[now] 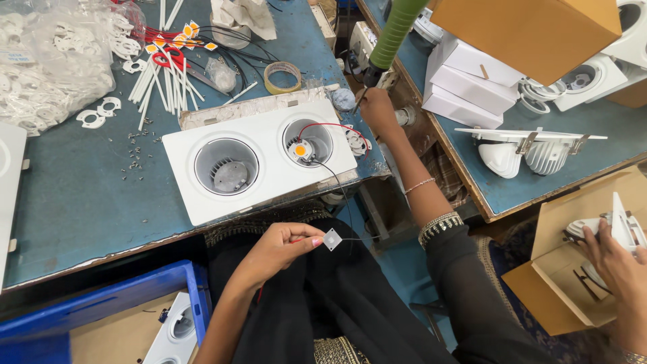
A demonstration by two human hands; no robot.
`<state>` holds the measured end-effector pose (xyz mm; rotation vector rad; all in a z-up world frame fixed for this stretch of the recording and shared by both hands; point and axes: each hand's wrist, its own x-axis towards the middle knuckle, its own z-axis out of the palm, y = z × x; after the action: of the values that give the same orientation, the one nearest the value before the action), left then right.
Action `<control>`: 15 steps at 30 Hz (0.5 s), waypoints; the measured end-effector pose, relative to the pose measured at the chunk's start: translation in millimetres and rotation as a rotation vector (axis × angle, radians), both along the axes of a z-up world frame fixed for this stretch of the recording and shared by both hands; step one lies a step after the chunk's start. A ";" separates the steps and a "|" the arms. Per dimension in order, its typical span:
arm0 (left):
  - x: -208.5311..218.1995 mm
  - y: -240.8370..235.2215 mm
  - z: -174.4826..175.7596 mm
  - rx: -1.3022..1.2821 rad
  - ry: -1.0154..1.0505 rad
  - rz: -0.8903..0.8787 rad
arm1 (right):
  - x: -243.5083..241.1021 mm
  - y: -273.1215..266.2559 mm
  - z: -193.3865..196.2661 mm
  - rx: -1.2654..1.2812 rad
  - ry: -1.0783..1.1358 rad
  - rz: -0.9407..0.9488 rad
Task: The person assembles a recessed light fixture by positioning components within the housing and using a soldering tool to connect the internal wiring.
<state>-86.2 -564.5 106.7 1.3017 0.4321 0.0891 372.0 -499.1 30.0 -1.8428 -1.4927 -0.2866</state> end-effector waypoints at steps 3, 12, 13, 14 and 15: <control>-1.3 -1.9 -2.7 -0.016 -0.004 -0.006 | 7.2 9.8 6.6 -0.123 0.107 -0.017; -7.5 0.7 -2.0 -0.050 0.016 0.042 | 10.8 9.8 0.4 -0.253 0.706 -0.163; -6.3 1.0 -1.4 -0.051 0.011 0.046 | 10.3 8.2 -3.5 -0.224 0.777 -0.159; -5.0 1.3 -0.7 -0.052 0.006 0.050 | 10.6 6.4 -9.0 -0.182 0.813 -0.110; -3.5 1.3 0.2 -0.052 0.007 0.052 | 11.1 4.5 -15.9 -0.140 0.848 -0.063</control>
<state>-89.7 -563.2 106.8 1.2402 0.4709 0.1161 383.1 -494.6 14.1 -1.7741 -0.8691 0.5311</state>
